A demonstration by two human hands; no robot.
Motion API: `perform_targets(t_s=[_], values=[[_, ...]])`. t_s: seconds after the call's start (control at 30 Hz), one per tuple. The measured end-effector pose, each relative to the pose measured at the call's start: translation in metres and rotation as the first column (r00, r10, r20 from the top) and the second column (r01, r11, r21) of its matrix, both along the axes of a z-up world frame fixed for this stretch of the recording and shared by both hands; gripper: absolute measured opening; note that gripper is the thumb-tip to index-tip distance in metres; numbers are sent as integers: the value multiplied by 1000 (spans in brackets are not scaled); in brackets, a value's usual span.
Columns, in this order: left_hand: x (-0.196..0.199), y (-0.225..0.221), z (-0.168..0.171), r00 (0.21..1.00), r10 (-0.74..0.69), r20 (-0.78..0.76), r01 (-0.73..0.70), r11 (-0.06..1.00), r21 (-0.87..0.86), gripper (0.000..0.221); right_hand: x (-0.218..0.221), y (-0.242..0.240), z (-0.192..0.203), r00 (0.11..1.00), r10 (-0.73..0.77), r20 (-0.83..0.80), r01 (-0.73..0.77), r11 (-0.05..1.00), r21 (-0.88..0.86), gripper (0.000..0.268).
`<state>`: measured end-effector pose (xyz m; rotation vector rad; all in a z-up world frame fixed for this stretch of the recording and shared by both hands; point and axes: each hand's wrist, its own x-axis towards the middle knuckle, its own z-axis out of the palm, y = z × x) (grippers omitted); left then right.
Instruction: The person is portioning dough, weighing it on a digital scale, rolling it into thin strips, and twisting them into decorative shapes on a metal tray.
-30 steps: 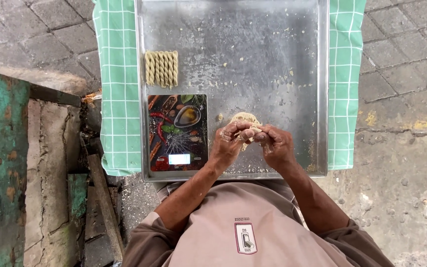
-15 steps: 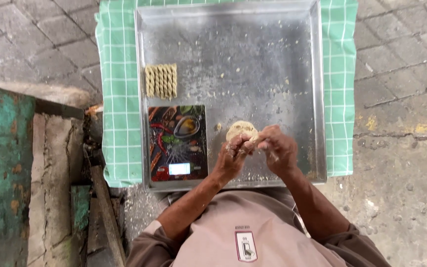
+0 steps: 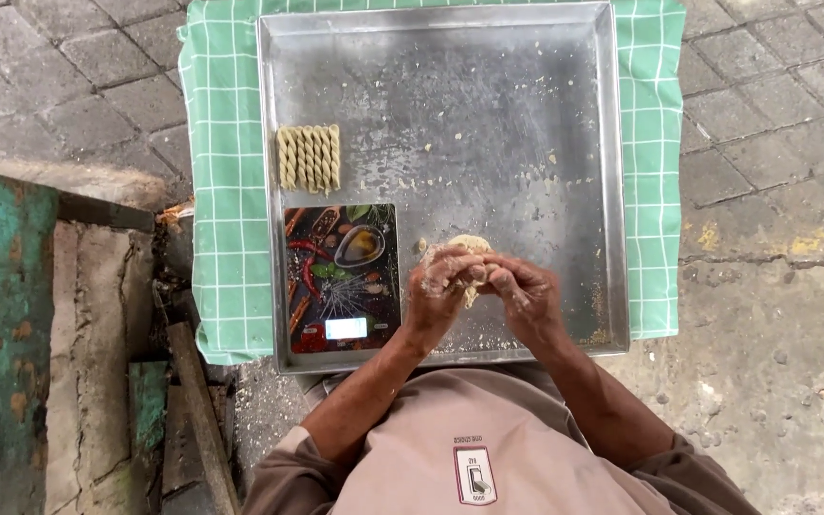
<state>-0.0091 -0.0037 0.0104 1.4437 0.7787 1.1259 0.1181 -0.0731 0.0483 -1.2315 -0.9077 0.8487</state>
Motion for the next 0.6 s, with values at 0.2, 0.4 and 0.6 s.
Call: perform_targets(t_s=[0.2, 0.4, 0.6], values=[[4, -13, -28, 951, -88, -297, 170, 950, 263, 32, 47, -4, -1, 934, -67, 352, 137, 975, -176, 18], [7, -5, 7, 508, -187, -841, 530, 837, 134, 62, 84, -1, -42, 495, 476, 727, 65, 814, -578, 50], [7, -13, -31, 554, -3, -833, 520, 783, 343, 65, 124, 83, -95, 80, 259, 963, 123, 956, -267, 62]])
